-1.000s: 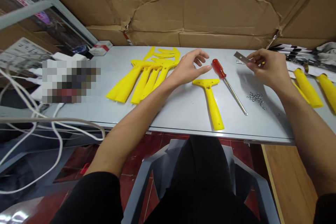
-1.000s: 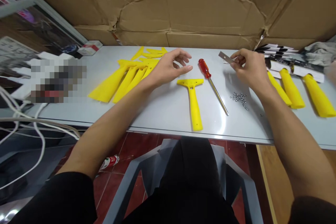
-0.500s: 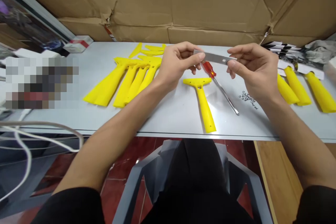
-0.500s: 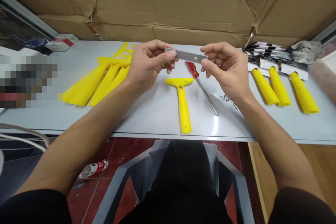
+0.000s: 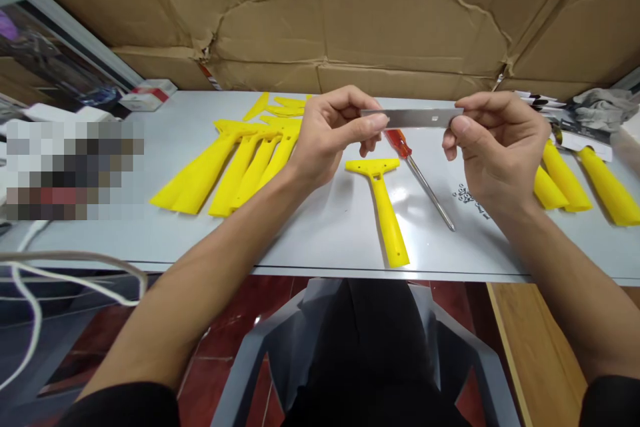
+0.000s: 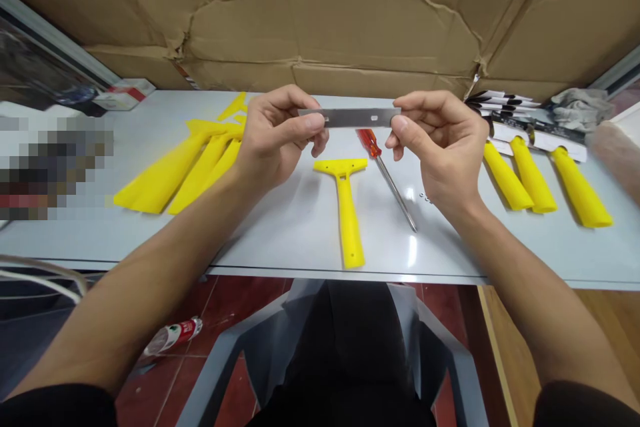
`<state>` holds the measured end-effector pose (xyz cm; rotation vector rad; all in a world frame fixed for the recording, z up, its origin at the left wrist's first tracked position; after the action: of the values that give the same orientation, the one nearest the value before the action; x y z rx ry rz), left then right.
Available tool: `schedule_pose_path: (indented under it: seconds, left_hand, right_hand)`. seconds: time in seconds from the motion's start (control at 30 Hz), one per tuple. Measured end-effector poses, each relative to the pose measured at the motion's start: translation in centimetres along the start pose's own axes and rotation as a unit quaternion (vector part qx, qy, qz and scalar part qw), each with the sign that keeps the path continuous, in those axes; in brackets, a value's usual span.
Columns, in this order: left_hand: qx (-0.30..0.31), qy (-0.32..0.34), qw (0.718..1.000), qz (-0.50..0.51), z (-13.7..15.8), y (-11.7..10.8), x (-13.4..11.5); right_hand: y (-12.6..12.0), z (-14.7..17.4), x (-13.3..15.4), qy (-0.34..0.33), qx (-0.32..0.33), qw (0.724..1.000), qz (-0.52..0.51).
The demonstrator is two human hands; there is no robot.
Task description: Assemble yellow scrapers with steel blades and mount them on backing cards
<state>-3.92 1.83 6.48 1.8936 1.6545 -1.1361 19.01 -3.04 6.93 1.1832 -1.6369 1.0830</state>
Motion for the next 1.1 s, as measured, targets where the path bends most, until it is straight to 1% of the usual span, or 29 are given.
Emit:
schedule_pose_path:
  seconds: [0.07,0.17,0.23,0.27,0.33,0.43,0.53,0.73,0.97,1.03,1.1]
  left_hand:
    - [0.003,0.0,1.0,-0.003,0.1,-0.1,0.0]
    - [0.004,0.018,1.0,-0.004,0.2,-0.1,-0.3]
    - [-0.001,0.027,0.999,-0.019,0.1,-0.1,-0.5]
    - [-0.006,0.029,0.999,-0.029,0.0,-0.1,-0.6]
    - [-0.019,0.038,0.998,-0.039,-0.1,-0.1,-1.0]
    - [-0.031,0.067,0.997,-0.026,-0.2,-0.3,-1.3]
    - [-0.034,0.084,0.996,-0.018,-0.2,-0.6,-1.2]
    - [-0.034,0.061,0.996,-0.059,-0.1,-1.0,-0.8]
    - [-0.046,0.057,0.994,-0.08,-0.3,-1.0,-0.7]
    - [-0.05,0.059,0.994,-0.076,-0.3,-1.0,-0.8]
    - [-0.052,0.06,0.994,-0.068,-0.3,-1.1,-1.0]
  right_hand:
    - [0.1,0.3,0.2,0.005,0.002,1.0,-0.011]
    - [0.2,0.6,0.3,0.017,0.007,1.0,-0.012]
    - [0.2,0.5,0.3,0.006,0.01,0.999,-0.033]
    - [0.2,0.4,0.4,-0.016,0.013,0.998,-0.053]
    - [0.2,0.2,0.6,-0.087,0.013,0.992,-0.095]
    - [0.2,0.1,1.1,-0.194,-0.018,0.973,-0.127]
    - [0.2,0.2,1.5,-0.236,-0.06,0.962,-0.123]
    - [0.2,0.5,1.8,-0.268,-0.1,0.955,-0.079]
    - [0.2,0.5,1.5,-0.265,-0.143,0.953,-0.033]
    - [0.2,0.6,1.7,-0.268,-0.136,0.953,-0.035]
    - [0.3,0.8,1.8,-0.267,-0.113,0.956,-0.048]
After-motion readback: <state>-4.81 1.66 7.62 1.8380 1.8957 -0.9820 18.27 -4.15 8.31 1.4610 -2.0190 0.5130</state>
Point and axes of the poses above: each hand's wrist, its own z-axis away from the middle knuckle, its own y-axis out of the palm, x = y × z, the point moved 3 cm from there along -z, towards the middle knuckle, and after that the axes turned 13 degrees about y, right-handed, at the moved point
